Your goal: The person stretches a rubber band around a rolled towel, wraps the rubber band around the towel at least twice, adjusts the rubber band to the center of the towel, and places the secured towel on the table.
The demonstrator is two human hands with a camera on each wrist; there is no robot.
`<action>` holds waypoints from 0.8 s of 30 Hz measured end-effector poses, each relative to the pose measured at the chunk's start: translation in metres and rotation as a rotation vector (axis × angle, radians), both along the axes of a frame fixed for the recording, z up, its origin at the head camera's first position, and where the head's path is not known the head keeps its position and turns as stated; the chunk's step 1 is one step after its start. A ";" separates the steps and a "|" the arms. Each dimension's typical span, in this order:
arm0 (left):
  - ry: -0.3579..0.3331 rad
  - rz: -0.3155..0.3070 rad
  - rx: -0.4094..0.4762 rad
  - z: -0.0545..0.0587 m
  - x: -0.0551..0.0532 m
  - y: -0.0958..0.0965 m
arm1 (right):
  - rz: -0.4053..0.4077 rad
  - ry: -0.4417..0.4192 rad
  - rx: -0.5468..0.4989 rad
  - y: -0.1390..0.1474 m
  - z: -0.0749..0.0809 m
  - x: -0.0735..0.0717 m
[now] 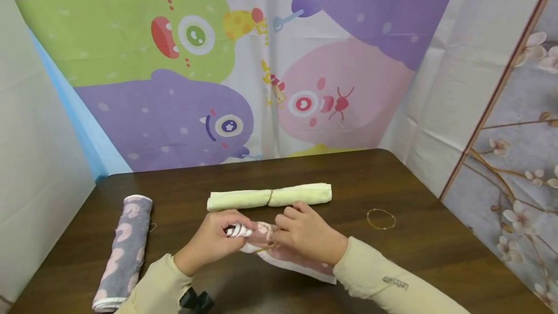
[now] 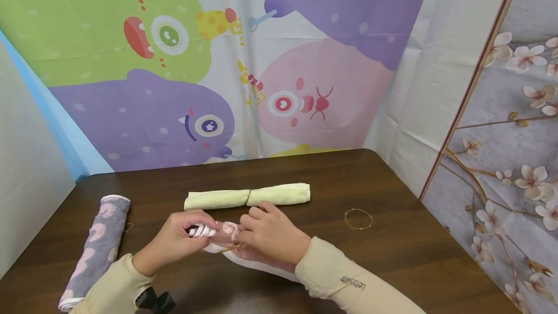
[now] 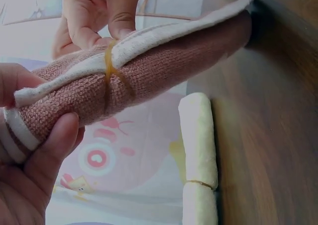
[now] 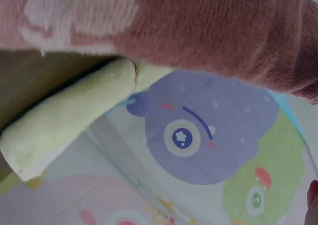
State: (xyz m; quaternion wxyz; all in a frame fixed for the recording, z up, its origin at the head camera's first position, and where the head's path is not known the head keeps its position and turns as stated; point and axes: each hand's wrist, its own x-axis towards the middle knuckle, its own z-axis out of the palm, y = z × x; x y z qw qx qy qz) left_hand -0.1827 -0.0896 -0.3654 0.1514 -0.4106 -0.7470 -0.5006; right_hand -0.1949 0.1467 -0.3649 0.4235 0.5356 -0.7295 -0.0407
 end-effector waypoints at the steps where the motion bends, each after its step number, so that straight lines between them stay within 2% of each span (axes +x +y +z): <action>1: 0.017 -0.007 0.001 0.000 0.000 -0.001 | 0.001 -0.014 -0.007 0.001 -0.001 0.000; 3: 0.054 -0.036 0.013 0.000 0.001 -0.002 | 0.000 -0.024 -0.018 0.004 -0.001 -0.001; 8: 0.189 -0.198 0.037 0.000 -0.001 -0.006 | -0.031 -0.001 -0.037 0.014 0.000 -0.005; 10: 0.210 -0.236 0.029 0.000 -0.001 -0.007 | -0.037 0.000 -0.039 0.016 -0.001 -0.005; 12: 0.213 -0.224 0.012 0.000 0.000 -0.008 | -0.025 -0.018 -0.049 0.015 -0.002 -0.004; 16: 0.182 -0.120 0.002 0.001 0.002 -0.008 | 0.006 -0.103 -0.094 0.010 -0.004 0.000; 18: 0.153 -0.096 0.022 0.001 0.003 -0.008 | 0.020 -0.198 -0.128 0.008 -0.005 0.002; 20: 0.141 -0.086 0.026 0.002 0.004 -0.009 | 0.037 -0.341 -0.171 0.006 -0.004 0.003; 24: 0.232 -0.088 -0.053 0.008 0.005 -0.012 | 0.132 -0.741 -0.235 0.007 -0.002 0.000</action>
